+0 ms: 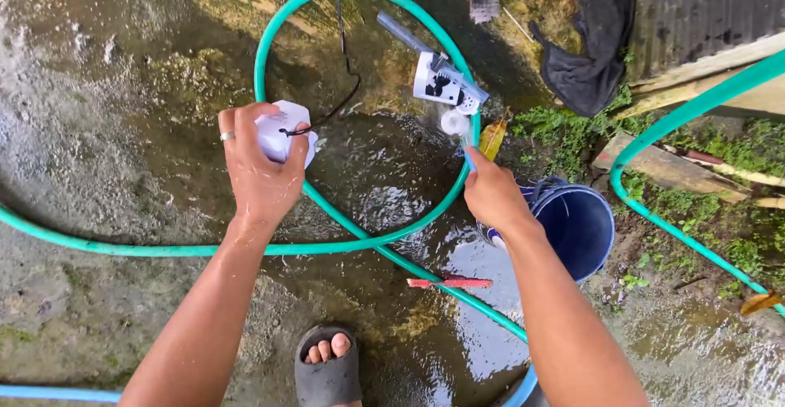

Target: Cleaning small plastic pump components using a toothbrush and a bucket of water

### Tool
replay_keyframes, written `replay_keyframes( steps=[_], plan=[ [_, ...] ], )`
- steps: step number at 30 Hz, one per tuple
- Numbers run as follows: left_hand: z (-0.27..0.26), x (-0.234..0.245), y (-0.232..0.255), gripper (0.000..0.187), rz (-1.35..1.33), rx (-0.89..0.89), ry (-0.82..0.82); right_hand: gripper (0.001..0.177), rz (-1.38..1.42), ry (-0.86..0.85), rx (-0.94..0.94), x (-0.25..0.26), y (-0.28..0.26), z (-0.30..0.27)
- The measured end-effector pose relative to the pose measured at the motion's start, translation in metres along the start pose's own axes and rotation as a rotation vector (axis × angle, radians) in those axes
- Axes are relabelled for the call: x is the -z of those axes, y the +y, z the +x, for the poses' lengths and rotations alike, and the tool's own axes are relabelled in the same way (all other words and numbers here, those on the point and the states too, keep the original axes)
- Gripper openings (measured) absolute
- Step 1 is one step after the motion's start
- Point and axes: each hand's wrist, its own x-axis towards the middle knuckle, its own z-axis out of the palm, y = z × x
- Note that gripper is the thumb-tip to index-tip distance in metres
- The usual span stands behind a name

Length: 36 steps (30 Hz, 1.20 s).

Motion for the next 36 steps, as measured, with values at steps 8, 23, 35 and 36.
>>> replay_keyframes(
  steps=[8,23,35,36],
  plan=[
    [-0.007,0.005,-0.007,0.040,-0.089,-0.028,0.022,0.062,-0.029,-0.005,-0.079,0.019,-0.004,0.018],
    [-0.011,0.011,-0.009,0.040,-0.168,0.001,-0.016,0.062,0.126,-0.037,0.009,0.037,-0.029,0.025],
    [-0.011,0.012,-0.004,0.039,-0.195,0.042,-0.028,0.065,0.149,-0.122,0.059,0.029,-0.028,0.029],
    [-0.010,0.011,-0.005,0.039,-0.195,0.041,-0.027,0.065,0.149,-0.121,0.059,0.026,-0.024,0.031]
  ],
)
